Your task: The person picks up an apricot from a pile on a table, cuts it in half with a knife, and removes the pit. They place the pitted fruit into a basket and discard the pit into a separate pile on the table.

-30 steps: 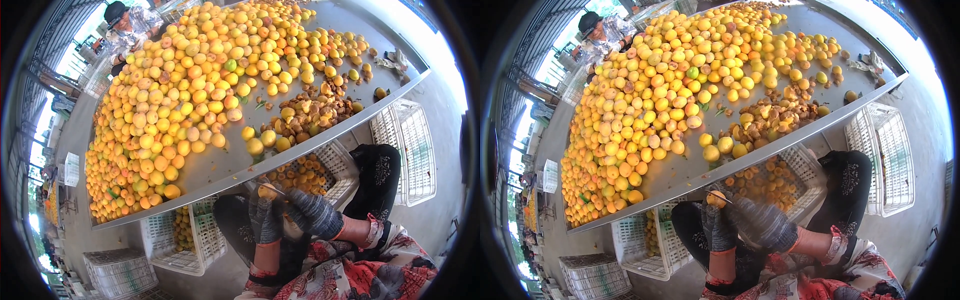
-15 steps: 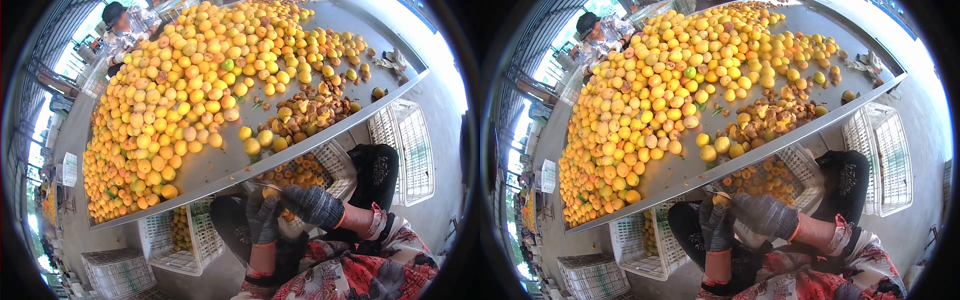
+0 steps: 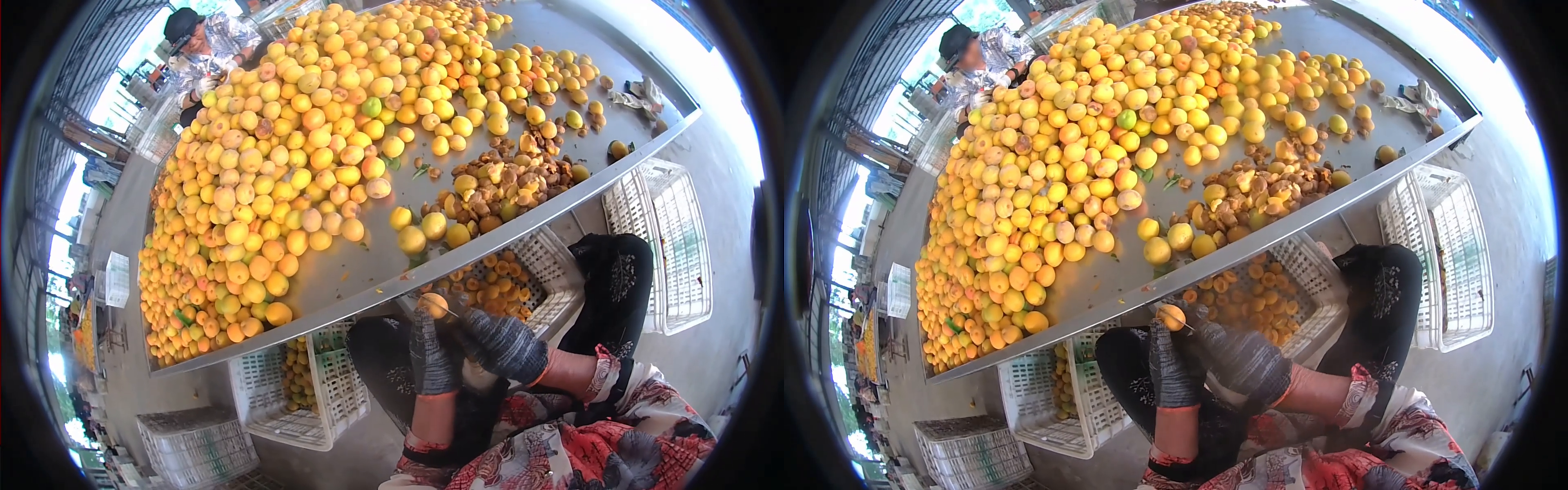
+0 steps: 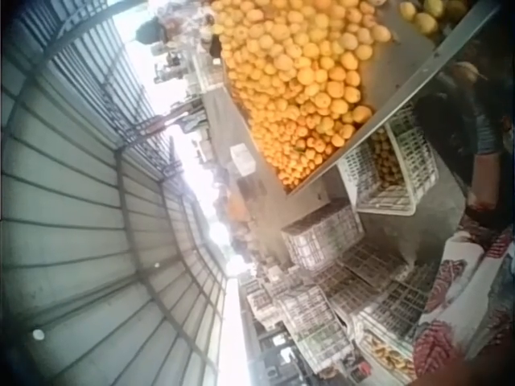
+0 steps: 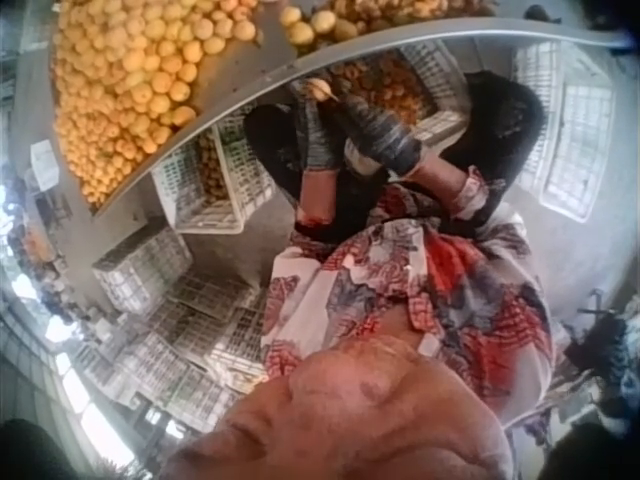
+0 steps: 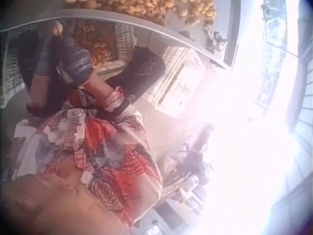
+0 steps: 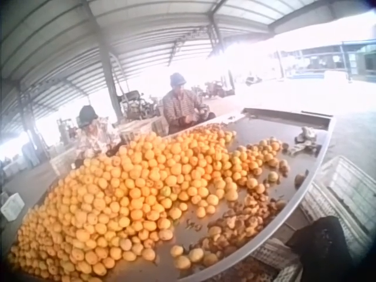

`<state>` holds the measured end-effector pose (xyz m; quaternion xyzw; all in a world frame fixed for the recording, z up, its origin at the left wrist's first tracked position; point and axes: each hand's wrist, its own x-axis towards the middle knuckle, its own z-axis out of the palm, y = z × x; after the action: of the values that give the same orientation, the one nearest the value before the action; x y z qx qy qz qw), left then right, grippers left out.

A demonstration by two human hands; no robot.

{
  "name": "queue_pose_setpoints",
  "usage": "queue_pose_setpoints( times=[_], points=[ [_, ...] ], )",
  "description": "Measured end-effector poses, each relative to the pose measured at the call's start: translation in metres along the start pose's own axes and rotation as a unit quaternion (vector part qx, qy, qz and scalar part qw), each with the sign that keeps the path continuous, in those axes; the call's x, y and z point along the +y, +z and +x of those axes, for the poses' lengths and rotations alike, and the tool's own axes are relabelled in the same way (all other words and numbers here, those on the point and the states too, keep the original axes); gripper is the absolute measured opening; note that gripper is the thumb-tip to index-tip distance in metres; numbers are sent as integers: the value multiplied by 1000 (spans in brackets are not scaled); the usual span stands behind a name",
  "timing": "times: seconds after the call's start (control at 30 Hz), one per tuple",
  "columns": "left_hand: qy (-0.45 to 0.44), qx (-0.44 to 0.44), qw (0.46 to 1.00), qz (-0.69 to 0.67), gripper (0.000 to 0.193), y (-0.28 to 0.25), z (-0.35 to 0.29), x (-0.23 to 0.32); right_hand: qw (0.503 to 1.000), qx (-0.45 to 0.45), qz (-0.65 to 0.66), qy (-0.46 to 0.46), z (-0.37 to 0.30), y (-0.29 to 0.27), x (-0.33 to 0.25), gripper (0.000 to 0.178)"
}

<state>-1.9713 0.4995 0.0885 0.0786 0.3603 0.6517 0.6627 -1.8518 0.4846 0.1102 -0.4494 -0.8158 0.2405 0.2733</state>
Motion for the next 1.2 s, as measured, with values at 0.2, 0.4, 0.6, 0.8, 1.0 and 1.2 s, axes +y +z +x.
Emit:
queue_pose_setpoints(
  times=[0.2, 0.4, 0.6, 0.8, 1.0, 1.2],
  points=[
    [22, -5, 970, 244, 39, -24, 3, 15, 996, -70, 58, 23, 18, -14, 1, 33],
    [129, -17, 953, 272, 33, -18, 3, 3, 997, 35, -9, -71, 7, 4, 2, 33],
    [104, -40, 953, 283, 36, -29, 9, 2, 995, -86, -28, 40, 23, -19, -16, 38],
    [54, -9, 950, 307, 37, -20, 1, 17, 998, -29, 1, -60, 18, -4, 2, 38],
    [121, -18, 947, 296, 31, -10, -2, 15, 1000, -10, 5, 13, 19, 1, -9, 38],
    [113, -8, 929, 351, 27, -11, -4, 18, 987, -58, 143, 36, 20, 7, 4, 40]
  ],
)
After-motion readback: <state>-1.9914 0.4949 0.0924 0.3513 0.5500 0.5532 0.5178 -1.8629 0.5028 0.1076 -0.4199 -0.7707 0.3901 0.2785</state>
